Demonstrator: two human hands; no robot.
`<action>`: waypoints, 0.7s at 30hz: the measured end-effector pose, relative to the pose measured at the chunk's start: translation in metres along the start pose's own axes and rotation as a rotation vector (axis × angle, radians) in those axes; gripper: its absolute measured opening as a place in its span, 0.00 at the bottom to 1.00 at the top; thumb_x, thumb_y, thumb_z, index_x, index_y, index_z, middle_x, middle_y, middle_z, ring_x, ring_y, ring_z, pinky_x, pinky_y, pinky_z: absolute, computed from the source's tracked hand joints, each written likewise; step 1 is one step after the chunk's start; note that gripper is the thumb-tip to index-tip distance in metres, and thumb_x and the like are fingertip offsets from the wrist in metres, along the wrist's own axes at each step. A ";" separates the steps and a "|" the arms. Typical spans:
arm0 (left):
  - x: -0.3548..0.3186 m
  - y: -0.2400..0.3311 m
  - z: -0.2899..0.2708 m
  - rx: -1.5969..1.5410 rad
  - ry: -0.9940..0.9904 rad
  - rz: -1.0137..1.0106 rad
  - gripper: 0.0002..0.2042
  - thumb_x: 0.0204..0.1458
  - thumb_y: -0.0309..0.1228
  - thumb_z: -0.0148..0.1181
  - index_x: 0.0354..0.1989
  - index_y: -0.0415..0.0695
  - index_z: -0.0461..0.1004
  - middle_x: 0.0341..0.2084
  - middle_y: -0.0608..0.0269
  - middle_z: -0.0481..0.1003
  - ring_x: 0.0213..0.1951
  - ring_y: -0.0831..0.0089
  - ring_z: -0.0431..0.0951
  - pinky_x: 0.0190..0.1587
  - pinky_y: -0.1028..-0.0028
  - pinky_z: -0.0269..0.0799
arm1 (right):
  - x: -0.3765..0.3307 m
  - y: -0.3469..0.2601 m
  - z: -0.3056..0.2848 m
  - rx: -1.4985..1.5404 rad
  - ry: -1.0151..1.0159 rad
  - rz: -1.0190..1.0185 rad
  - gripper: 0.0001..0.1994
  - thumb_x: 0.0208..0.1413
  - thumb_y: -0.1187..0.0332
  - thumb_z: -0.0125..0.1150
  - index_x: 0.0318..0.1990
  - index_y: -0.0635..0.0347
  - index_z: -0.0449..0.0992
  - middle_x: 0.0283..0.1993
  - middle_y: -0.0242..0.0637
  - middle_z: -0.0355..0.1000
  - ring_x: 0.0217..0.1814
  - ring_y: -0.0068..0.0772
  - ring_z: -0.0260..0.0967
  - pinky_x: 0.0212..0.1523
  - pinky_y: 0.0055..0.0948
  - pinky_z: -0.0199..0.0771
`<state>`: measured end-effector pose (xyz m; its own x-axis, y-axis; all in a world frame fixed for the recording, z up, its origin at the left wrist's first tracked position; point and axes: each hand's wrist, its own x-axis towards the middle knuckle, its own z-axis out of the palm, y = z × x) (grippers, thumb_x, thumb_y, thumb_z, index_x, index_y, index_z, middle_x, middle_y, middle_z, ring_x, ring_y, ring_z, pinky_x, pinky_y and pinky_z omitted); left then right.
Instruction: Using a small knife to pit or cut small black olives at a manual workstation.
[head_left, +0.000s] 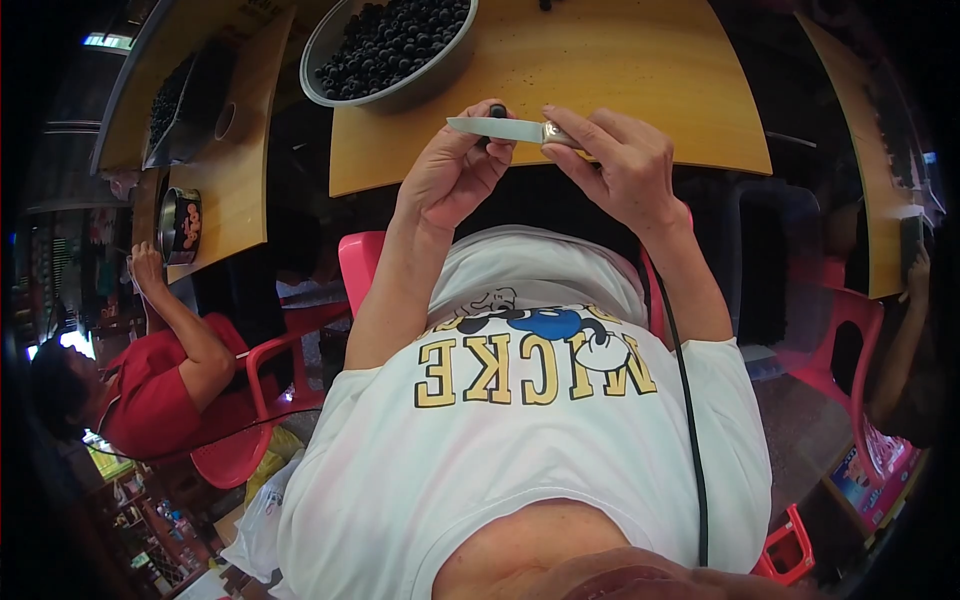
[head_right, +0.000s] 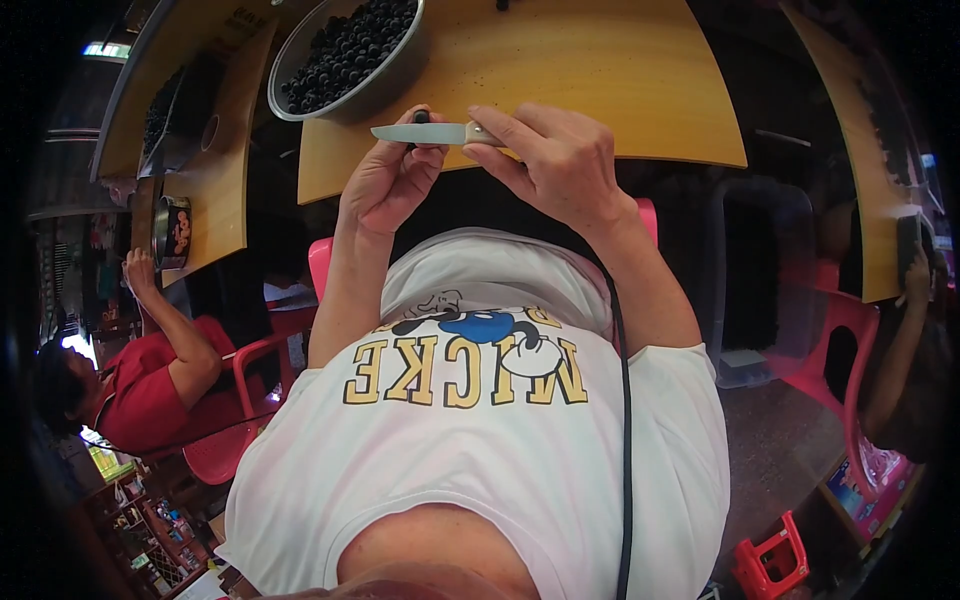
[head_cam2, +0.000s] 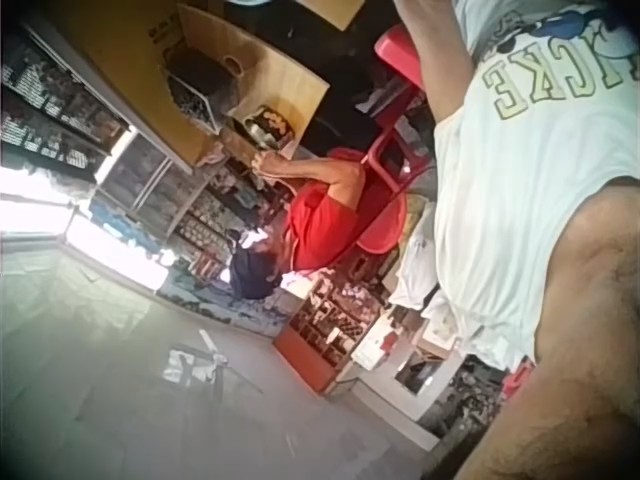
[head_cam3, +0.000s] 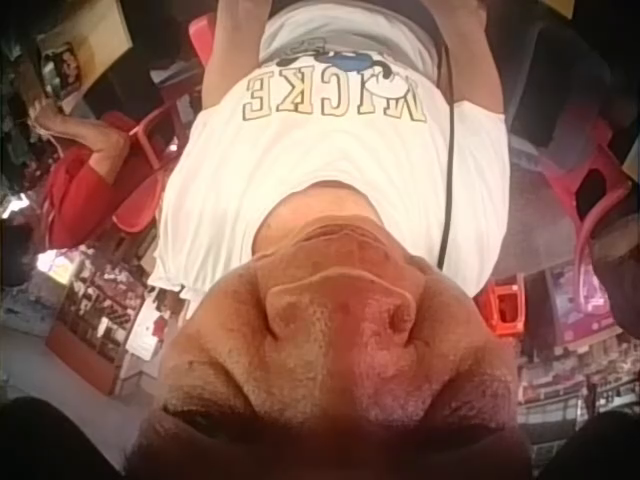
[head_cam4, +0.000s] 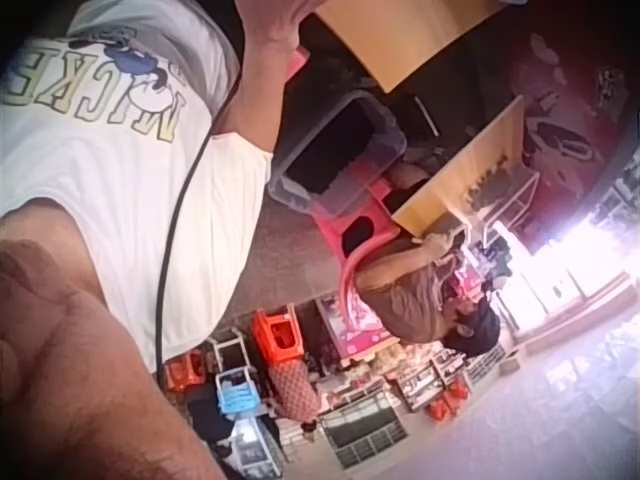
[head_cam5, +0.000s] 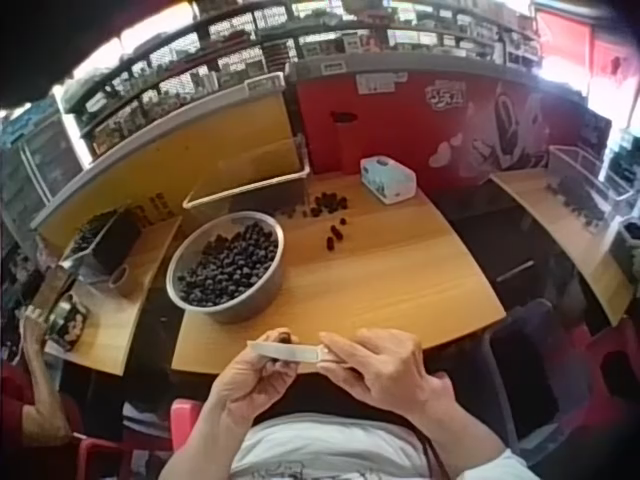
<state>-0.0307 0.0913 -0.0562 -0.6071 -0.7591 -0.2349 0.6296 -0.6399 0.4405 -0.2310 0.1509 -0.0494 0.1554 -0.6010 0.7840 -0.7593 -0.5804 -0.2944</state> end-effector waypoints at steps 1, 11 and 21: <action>0.000 0.000 0.000 0.012 0.014 0.011 0.10 0.57 0.28 0.55 0.43 0.35 0.69 0.36 0.56 0.73 0.35 0.71 0.74 0.36 0.79 0.75 | 0.000 0.000 0.000 0.000 -0.001 -0.001 0.15 0.48 0.63 0.66 0.44 0.54 0.78 0.19 0.31 0.66 0.17 0.29 0.63 0.18 0.27 0.61; 0.001 -0.002 -0.003 -0.031 0.041 0.024 0.09 0.57 0.26 0.55 0.43 0.36 0.68 0.36 0.56 0.73 0.35 0.71 0.75 0.36 0.79 0.76 | -0.001 0.001 0.003 -0.012 -0.014 -0.001 0.14 0.48 0.63 0.66 0.44 0.53 0.79 0.19 0.31 0.67 0.17 0.29 0.63 0.18 0.27 0.62; 0.002 -0.006 -0.004 -0.164 0.031 -0.019 0.07 0.57 0.25 0.55 0.39 0.34 0.70 0.34 0.56 0.73 0.35 0.71 0.74 0.35 0.79 0.76 | -0.001 0.001 0.006 -0.044 -0.010 -0.015 0.15 0.48 0.62 0.66 0.44 0.53 0.79 0.20 0.32 0.67 0.18 0.30 0.64 0.20 0.27 0.64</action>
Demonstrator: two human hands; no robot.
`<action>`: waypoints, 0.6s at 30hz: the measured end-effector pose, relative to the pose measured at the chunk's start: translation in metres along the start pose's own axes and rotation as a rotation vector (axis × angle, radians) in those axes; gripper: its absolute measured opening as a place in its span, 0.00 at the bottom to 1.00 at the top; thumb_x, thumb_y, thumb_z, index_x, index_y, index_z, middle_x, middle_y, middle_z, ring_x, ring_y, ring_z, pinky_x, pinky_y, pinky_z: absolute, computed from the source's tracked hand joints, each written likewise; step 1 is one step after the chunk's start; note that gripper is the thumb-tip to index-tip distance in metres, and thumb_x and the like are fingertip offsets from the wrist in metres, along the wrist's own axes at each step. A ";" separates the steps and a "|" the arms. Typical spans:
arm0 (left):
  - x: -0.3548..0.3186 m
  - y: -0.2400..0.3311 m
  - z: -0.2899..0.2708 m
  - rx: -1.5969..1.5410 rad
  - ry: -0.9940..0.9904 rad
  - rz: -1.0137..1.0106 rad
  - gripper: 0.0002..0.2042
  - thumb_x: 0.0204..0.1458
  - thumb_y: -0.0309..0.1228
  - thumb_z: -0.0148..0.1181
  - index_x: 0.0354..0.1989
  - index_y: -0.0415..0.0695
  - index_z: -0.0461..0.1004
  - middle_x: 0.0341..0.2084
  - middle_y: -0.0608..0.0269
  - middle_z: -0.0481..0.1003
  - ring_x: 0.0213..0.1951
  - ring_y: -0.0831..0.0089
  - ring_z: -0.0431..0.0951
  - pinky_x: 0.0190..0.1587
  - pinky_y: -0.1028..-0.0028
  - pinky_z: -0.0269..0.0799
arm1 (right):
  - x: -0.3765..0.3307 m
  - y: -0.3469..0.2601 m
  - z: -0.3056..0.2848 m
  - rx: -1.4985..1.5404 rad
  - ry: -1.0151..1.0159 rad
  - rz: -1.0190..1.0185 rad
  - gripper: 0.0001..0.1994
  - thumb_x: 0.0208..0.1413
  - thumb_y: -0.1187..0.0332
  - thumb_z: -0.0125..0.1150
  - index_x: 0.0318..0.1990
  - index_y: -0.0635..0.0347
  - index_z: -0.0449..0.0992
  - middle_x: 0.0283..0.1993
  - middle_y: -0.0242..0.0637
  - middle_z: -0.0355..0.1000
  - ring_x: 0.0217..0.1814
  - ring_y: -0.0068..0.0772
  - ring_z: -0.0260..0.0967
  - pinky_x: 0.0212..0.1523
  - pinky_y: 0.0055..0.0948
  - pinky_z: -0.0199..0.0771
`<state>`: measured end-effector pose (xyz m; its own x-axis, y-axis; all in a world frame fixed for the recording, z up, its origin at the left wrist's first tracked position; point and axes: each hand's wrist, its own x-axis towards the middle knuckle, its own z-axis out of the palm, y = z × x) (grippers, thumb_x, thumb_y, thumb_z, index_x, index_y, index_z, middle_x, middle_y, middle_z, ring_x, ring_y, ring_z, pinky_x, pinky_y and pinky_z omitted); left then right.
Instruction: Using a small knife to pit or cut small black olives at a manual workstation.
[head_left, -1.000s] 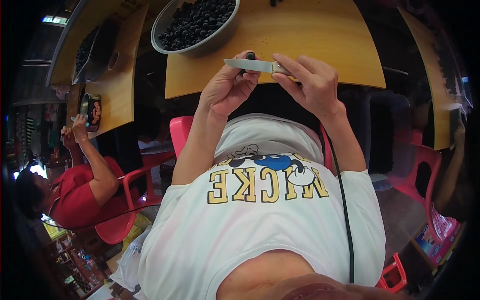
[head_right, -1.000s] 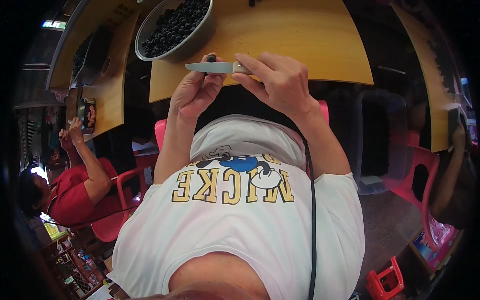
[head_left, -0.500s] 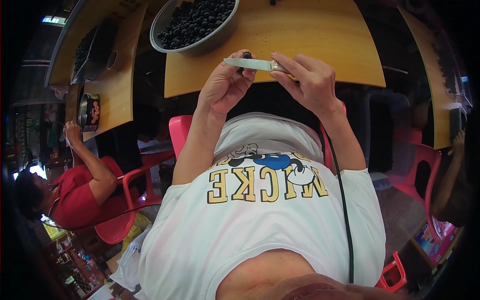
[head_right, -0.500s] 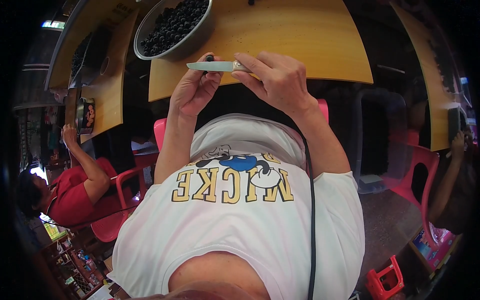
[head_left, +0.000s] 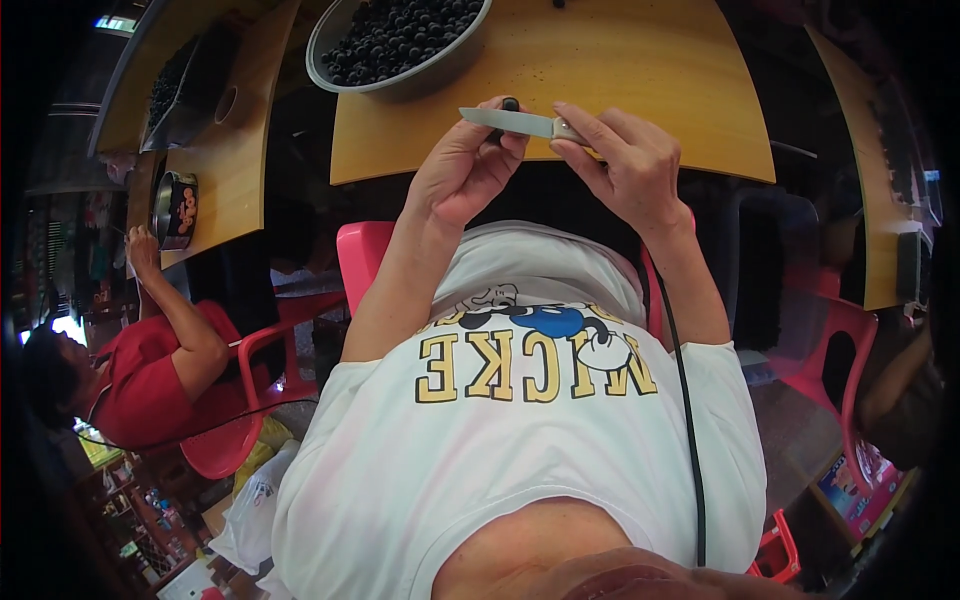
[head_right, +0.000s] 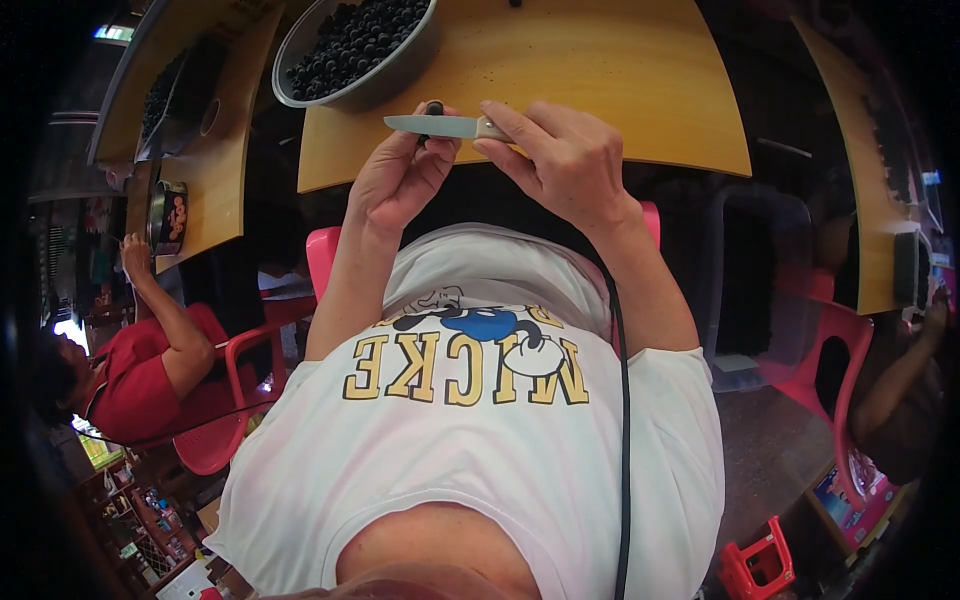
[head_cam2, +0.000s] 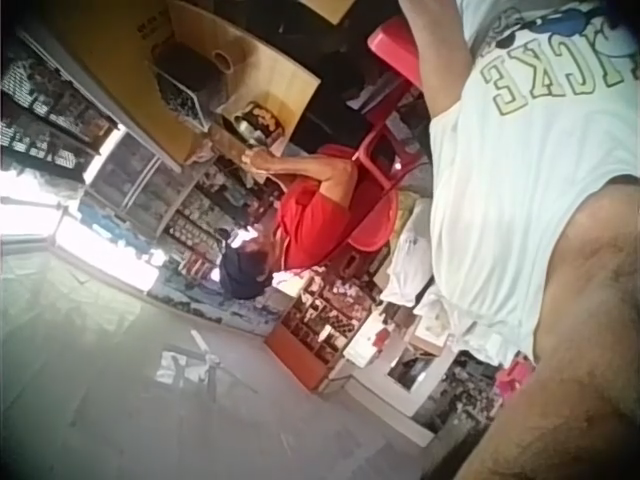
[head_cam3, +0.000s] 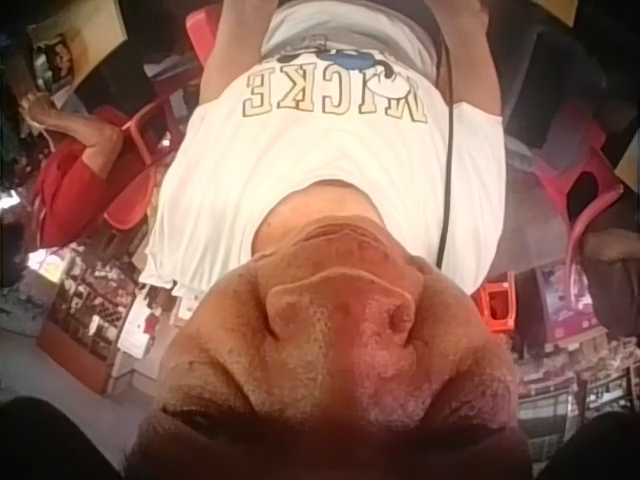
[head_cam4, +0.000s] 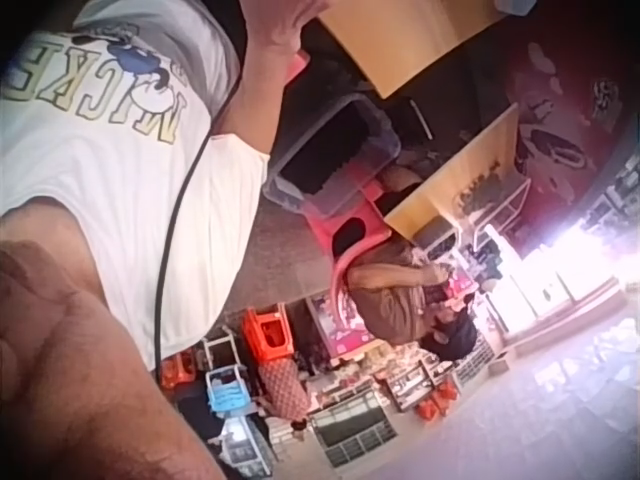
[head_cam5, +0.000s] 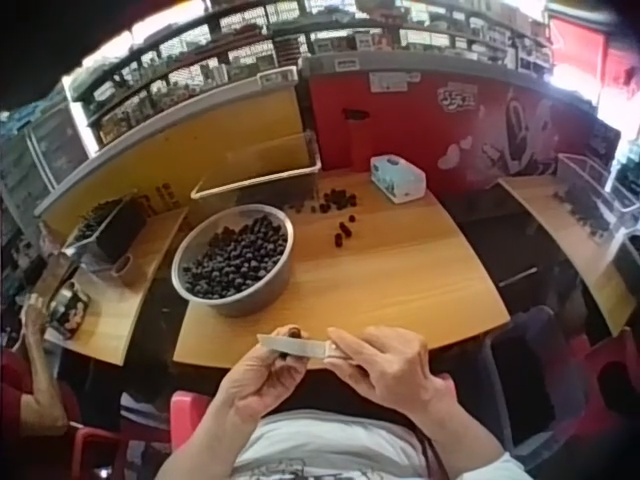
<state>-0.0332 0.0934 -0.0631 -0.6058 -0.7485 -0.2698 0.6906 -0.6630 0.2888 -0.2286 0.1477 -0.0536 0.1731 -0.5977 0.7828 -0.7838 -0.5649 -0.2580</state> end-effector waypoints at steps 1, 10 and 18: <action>0.000 0.000 -0.001 -0.026 0.003 -0.004 0.07 0.56 0.25 0.55 0.40 0.33 0.70 0.34 0.56 0.72 0.34 0.71 0.74 0.34 0.79 0.76 | 0.000 0.000 0.000 0.000 -0.002 0.000 0.15 0.48 0.62 0.66 0.44 0.53 0.79 0.20 0.32 0.67 0.18 0.30 0.64 0.20 0.27 0.64; -0.001 0.001 -0.002 0.058 -0.036 0.047 0.08 0.56 0.25 0.55 0.40 0.34 0.70 0.34 0.56 0.72 0.33 0.72 0.74 0.36 0.78 0.75 | 0.000 0.000 0.001 0.006 -0.023 0.025 0.15 0.49 0.63 0.66 0.45 0.54 0.79 0.20 0.32 0.67 0.18 0.30 0.65 0.20 0.27 0.64; 0.001 0.001 -0.001 0.186 -0.139 0.121 0.07 0.57 0.25 0.53 0.40 0.35 0.70 0.36 0.56 0.73 0.33 0.74 0.74 0.39 0.77 0.74 | -0.001 0.001 0.002 0.007 -0.036 0.042 0.15 0.49 0.63 0.66 0.45 0.54 0.79 0.20 0.31 0.67 0.18 0.29 0.64 0.19 0.27 0.63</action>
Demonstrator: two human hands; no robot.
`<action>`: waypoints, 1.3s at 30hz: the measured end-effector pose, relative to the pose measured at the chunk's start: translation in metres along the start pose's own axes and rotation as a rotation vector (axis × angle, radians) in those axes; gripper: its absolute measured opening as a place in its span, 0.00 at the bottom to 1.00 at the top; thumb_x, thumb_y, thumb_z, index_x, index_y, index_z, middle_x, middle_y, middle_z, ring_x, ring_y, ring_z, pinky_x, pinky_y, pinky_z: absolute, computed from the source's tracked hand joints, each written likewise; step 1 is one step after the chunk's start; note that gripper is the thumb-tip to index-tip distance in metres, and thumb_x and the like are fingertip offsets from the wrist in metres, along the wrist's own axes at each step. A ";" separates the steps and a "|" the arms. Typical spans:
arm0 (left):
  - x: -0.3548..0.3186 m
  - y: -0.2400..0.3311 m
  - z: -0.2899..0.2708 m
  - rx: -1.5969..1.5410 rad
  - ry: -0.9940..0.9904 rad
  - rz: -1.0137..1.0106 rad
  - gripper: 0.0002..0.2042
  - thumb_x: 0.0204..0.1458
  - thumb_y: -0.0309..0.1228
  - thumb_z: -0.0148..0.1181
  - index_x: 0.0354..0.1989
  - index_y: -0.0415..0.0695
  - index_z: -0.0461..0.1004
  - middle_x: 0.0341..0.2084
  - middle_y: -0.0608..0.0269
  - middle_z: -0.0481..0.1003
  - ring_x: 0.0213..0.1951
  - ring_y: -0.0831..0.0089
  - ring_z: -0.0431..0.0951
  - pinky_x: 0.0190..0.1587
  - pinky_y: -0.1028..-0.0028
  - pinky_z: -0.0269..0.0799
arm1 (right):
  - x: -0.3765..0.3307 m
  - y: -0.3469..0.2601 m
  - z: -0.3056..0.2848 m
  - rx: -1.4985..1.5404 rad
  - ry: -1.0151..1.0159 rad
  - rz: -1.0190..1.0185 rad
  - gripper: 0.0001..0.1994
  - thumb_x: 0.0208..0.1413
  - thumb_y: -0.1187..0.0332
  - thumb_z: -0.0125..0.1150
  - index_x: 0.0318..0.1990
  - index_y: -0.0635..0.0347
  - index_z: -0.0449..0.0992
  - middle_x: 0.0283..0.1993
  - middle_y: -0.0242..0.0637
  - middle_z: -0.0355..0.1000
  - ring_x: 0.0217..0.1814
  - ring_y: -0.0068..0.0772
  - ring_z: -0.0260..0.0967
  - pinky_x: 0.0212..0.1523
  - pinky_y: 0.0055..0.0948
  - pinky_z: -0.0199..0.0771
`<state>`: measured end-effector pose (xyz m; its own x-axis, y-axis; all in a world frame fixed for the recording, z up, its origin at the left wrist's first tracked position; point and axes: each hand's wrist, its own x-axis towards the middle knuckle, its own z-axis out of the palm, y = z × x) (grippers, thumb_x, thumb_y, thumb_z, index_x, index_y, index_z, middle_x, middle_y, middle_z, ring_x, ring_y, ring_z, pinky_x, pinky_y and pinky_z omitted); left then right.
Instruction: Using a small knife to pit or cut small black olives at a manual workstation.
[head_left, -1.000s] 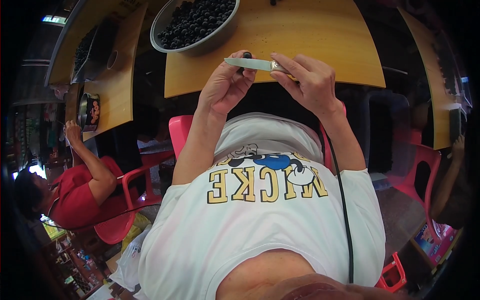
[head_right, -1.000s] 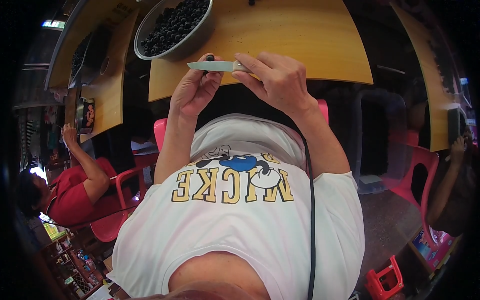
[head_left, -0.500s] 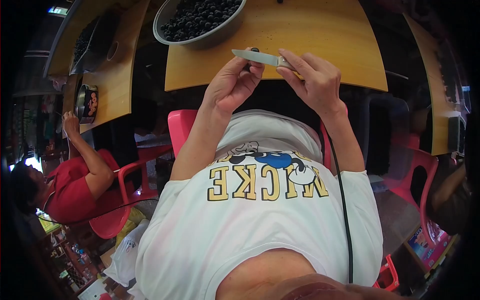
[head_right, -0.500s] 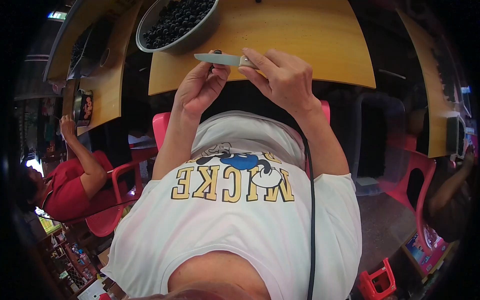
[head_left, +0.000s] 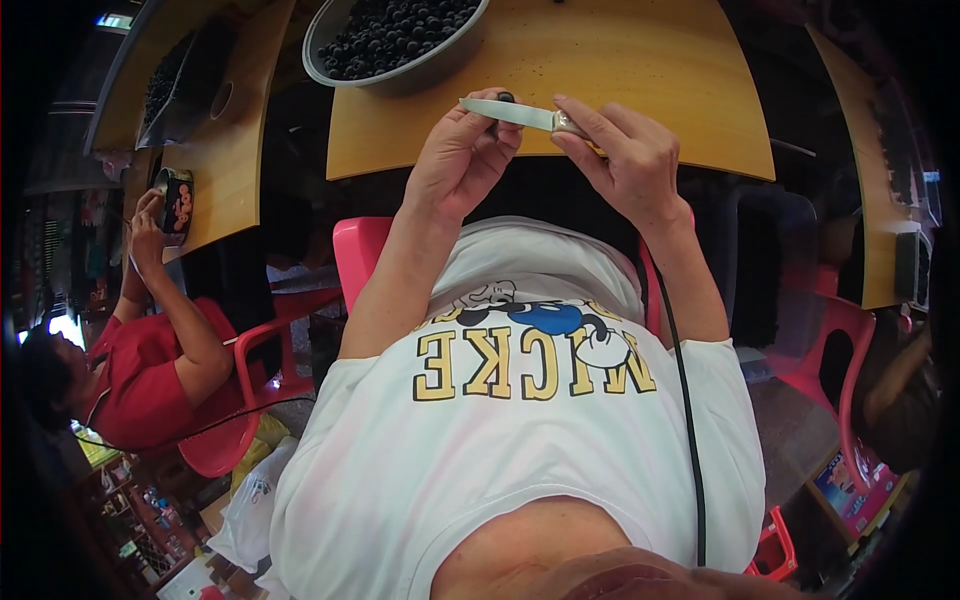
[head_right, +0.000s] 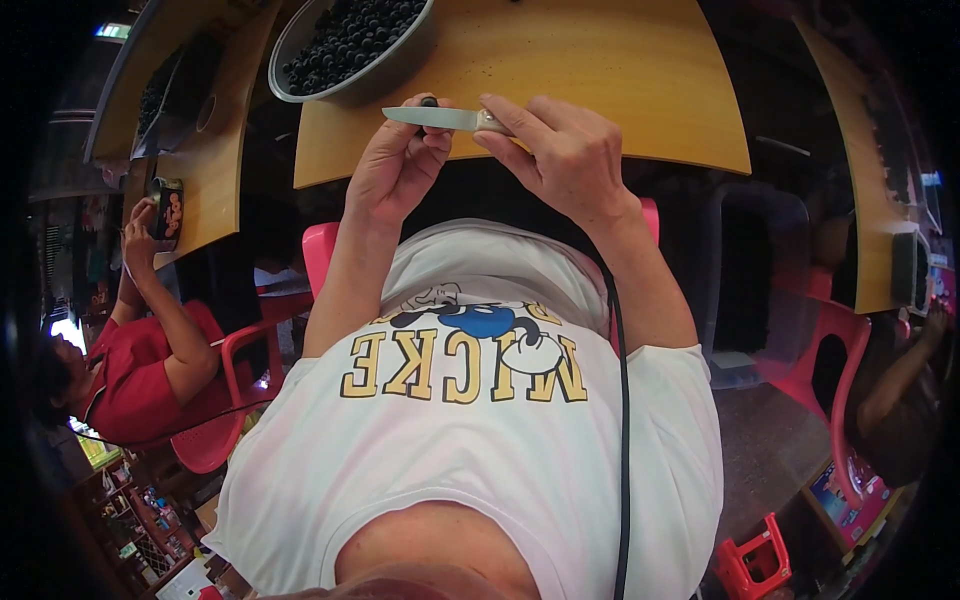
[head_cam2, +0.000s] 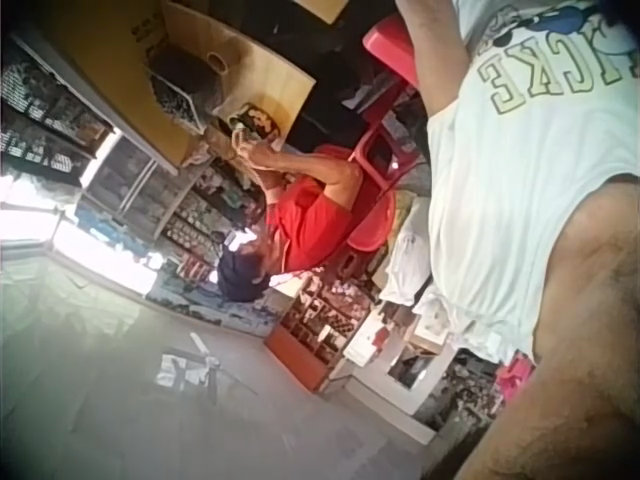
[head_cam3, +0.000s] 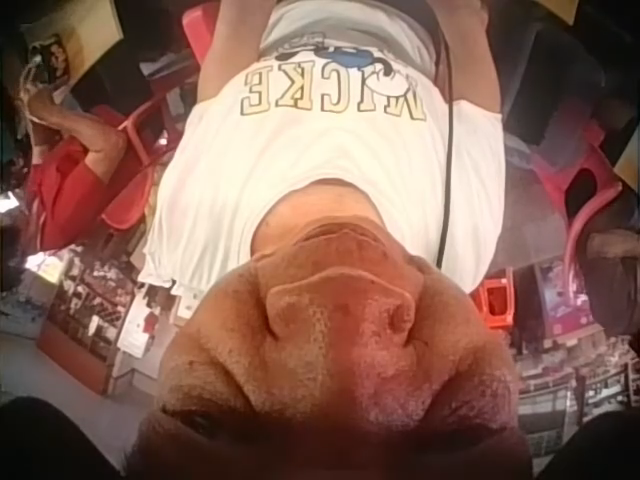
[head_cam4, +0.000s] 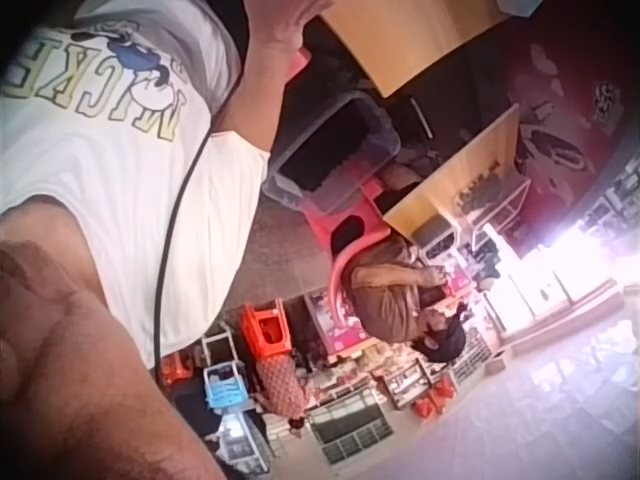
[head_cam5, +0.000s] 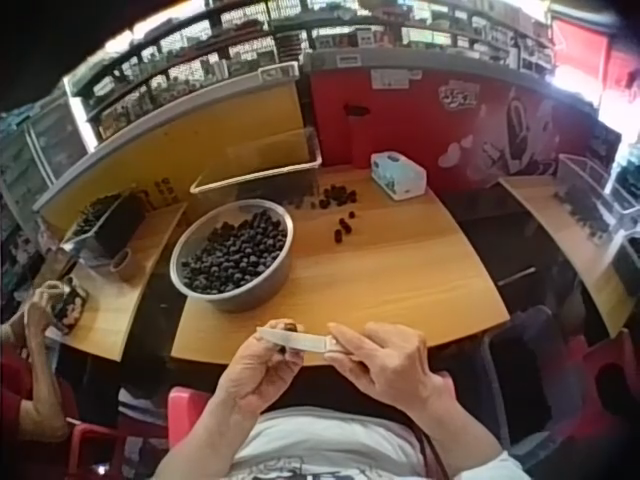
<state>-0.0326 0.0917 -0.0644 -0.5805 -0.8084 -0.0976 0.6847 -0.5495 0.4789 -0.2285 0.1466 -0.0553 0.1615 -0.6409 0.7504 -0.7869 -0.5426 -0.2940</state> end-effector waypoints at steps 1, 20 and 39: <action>0.000 0.000 0.001 0.007 -0.006 0.015 0.07 0.57 0.25 0.53 0.40 0.35 0.70 0.35 0.56 0.73 0.34 0.75 0.73 0.39 0.78 0.74 | 0.000 0.000 0.000 0.000 0.000 0.001 0.15 0.49 0.63 0.66 0.45 0.54 0.79 0.20 0.31 0.67 0.18 0.29 0.64 0.19 0.27 0.63; -0.006 0.001 0.001 -0.164 0.055 -0.014 0.08 0.54 0.19 0.55 0.43 0.36 0.71 0.40 0.52 0.73 0.46 0.65 0.76 0.49 0.76 0.78 | -0.004 0.020 -0.002 0.112 0.070 0.385 0.12 0.56 0.66 0.60 0.44 0.61 0.79 0.28 0.34 0.74 0.27 0.19 0.69 0.27 0.19 0.67; -0.005 0.001 -0.002 -0.308 0.023 -0.050 0.12 0.55 0.21 0.54 0.48 0.35 0.68 0.41 0.54 0.72 0.47 0.64 0.74 0.47 0.73 0.78 | 0.000 -0.002 -0.003 0.085 0.010 -0.026 0.16 0.48 0.65 0.66 0.45 0.56 0.78 0.20 0.32 0.67 0.18 0.27 0.63 0.19 0.25 0.62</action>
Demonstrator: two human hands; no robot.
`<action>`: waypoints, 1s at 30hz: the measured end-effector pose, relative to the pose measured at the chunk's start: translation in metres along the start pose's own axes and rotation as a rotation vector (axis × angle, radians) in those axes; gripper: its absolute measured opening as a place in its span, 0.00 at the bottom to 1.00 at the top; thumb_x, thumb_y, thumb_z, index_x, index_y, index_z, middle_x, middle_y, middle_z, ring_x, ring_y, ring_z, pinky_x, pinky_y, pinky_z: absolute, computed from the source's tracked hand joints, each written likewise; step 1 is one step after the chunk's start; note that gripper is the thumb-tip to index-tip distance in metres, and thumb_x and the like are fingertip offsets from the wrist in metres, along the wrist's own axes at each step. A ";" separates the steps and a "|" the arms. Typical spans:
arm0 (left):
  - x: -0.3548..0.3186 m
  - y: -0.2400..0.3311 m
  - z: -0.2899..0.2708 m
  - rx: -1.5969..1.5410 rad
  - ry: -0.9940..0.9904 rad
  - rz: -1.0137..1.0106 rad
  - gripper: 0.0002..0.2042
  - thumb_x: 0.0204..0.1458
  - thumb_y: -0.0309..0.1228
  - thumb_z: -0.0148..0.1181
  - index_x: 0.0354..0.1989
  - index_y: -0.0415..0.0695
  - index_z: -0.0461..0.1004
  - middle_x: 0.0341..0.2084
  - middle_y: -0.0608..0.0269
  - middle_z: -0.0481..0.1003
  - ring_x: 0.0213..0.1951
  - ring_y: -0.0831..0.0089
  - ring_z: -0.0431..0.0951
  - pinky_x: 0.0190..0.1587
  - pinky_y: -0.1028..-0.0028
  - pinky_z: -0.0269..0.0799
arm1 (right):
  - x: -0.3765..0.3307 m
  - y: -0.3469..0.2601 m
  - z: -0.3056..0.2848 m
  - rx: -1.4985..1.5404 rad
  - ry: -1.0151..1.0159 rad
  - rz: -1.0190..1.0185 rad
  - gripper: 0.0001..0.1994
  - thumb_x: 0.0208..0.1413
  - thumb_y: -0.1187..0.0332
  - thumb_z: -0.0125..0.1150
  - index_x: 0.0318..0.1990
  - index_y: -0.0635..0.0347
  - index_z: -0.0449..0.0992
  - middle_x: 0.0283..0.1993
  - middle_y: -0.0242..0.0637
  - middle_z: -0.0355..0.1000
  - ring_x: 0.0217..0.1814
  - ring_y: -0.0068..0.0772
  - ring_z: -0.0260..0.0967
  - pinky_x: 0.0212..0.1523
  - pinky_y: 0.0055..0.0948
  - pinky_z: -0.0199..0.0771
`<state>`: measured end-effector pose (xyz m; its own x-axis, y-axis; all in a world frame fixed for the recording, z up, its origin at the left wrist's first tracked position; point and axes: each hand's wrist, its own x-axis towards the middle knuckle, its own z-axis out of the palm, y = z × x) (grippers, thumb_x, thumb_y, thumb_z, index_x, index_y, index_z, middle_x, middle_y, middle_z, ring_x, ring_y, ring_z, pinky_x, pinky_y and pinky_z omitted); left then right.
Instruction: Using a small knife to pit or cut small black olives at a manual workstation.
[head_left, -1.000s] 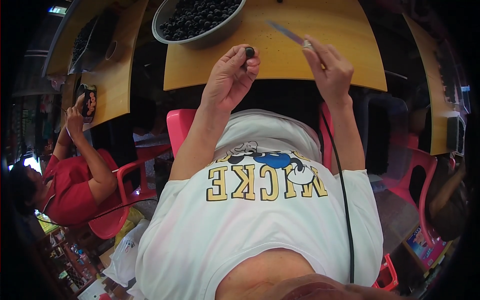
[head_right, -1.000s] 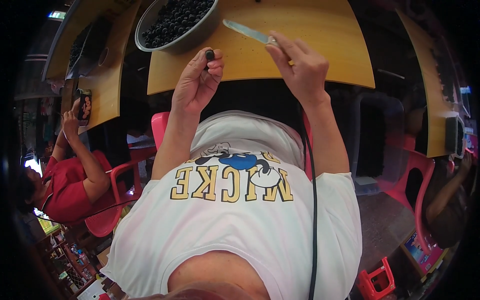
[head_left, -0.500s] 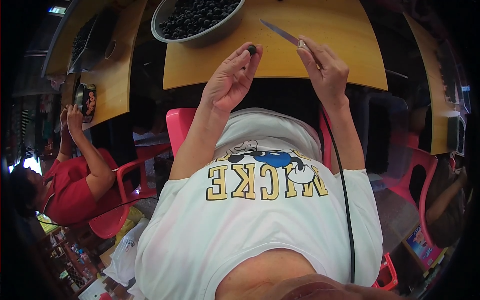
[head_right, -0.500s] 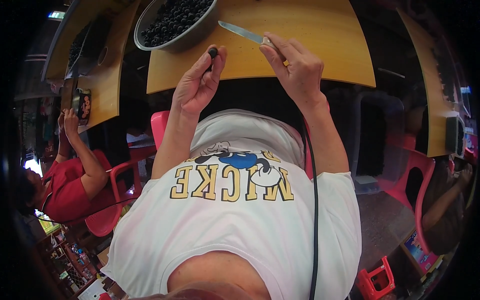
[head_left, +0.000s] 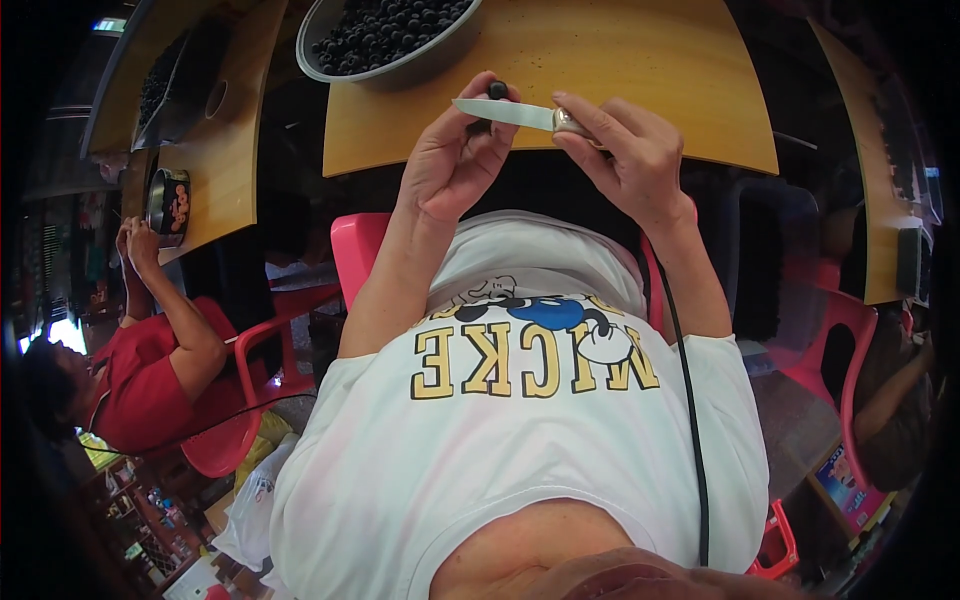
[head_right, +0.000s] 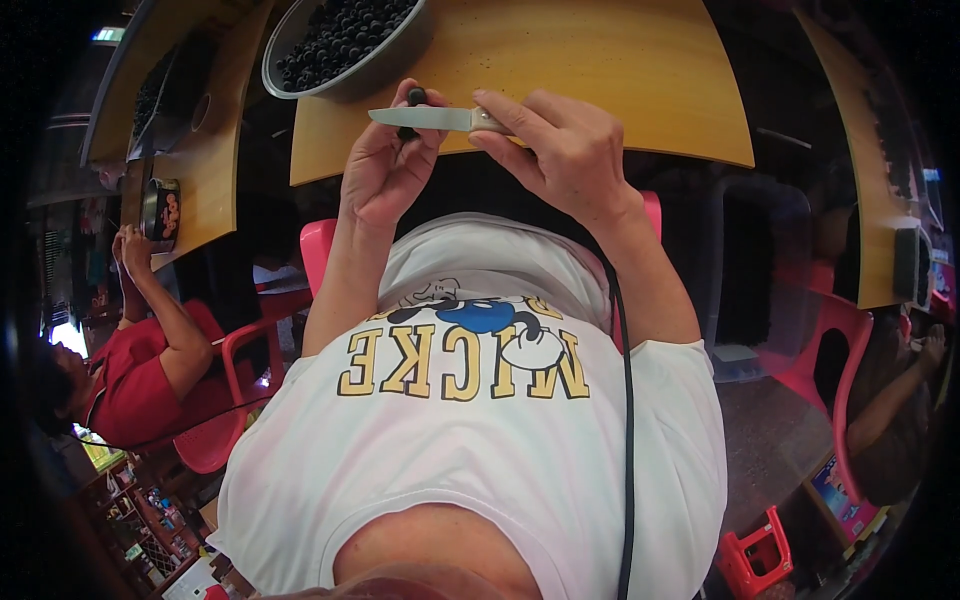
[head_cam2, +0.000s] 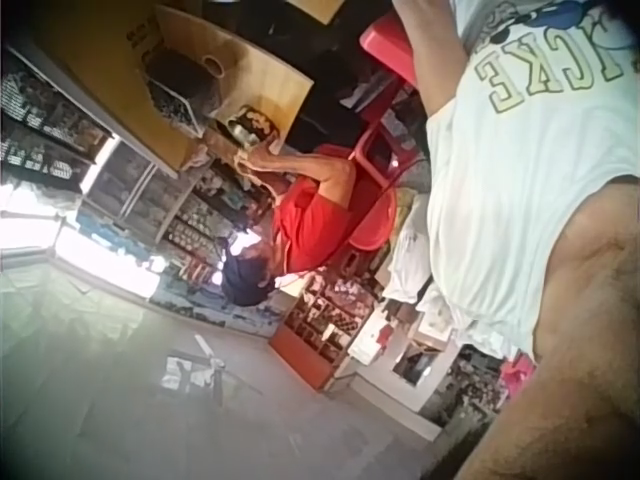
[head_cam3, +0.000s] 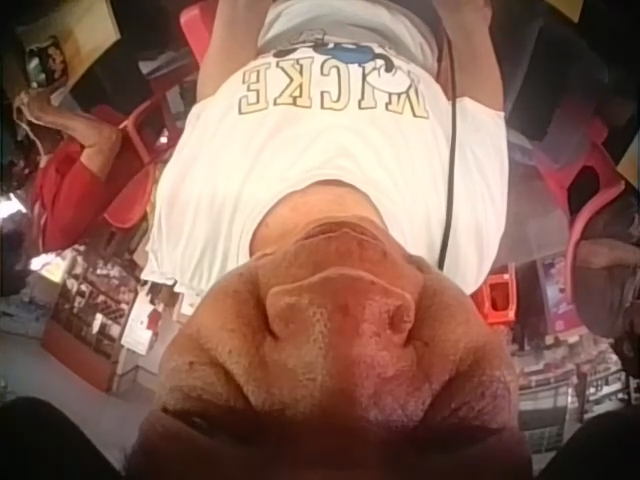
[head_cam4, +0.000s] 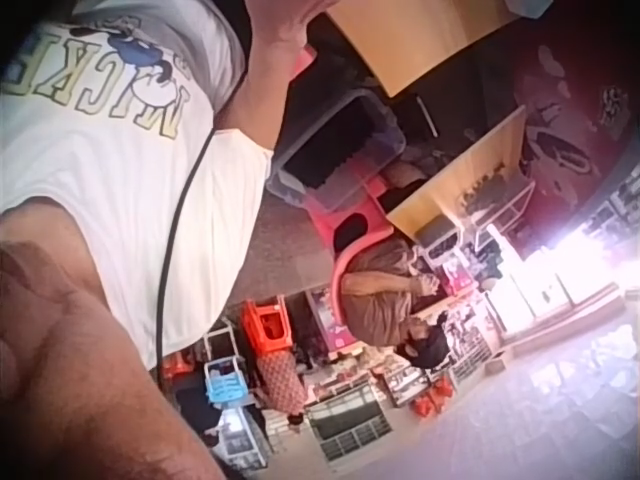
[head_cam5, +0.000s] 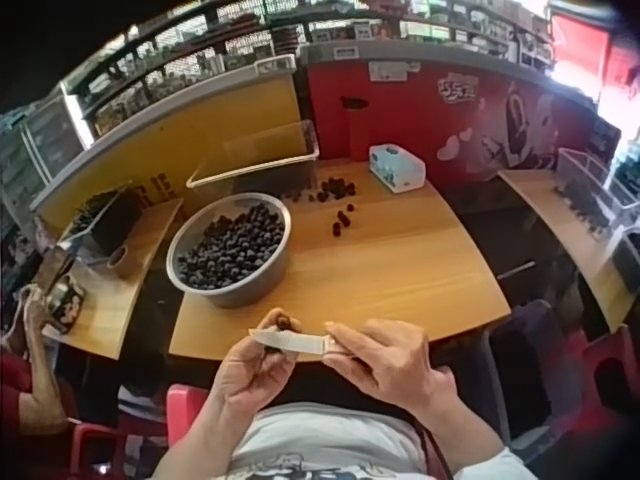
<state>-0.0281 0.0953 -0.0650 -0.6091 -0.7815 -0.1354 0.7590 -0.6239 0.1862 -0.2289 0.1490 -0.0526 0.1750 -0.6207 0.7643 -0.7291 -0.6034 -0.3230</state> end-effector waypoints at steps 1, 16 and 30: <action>0.000 0.001 0.000 -0.025 -0.016 -0.012 0.12 0.55 0.21 0.54 0.48 0.35 0.68 0.42 0.54 0.71 0.48 0.65 0.74 0.47 0.73 0.78 | 0.000 -0.001 0.000 -0.010 0.003 -0.011 0.16 0.48 0.64 0.67 0.46 0.56 0.78 0.20 0.32 0.67 0.17 0.27 0.63 0.19 0.26 0.62; 0.002 0.001 -0.016 0.242 -0.139 0.049 0.12 0.56 0.24 0.55 0.48 0.36 0.68 0.45 0.52 0.71 0.47 0.70 0.73 0.45 0.78 0.75 | -0.001 0.000 0.000 -0.045 0.004 -0.036 0.16 0.48 0.62 0.66 0.45 0.54 0.79 0.20 0.32 0.68 0.18 0.28 0.64 0.19 0.26 0.63; 0.001 0.002 -0.011 0.288 -0.098 0.058 0.10 0.55 0.24 0.55 0.45 0.36 0.70 0.39 0.55 0.74 0.39 0.73 0.76 0.45 0.77 0.76 | -0.001 0.001 0.001 -0.065 -0.025 -0.012 0.16 0.49 0.62 0.66 0.45 0.53 0.79 0.20 0.32 0.68 0.18 0.28 0.64 0.19 0.26 0.63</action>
<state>-0.0249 0.0934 -0.0756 -0.5968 -0.8020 -0.0249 0.7049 -0.5389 0.4612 -0.2289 0.1483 -0.0545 0.2003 -0.6264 0.7533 -0.7682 -0.5776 -0.2760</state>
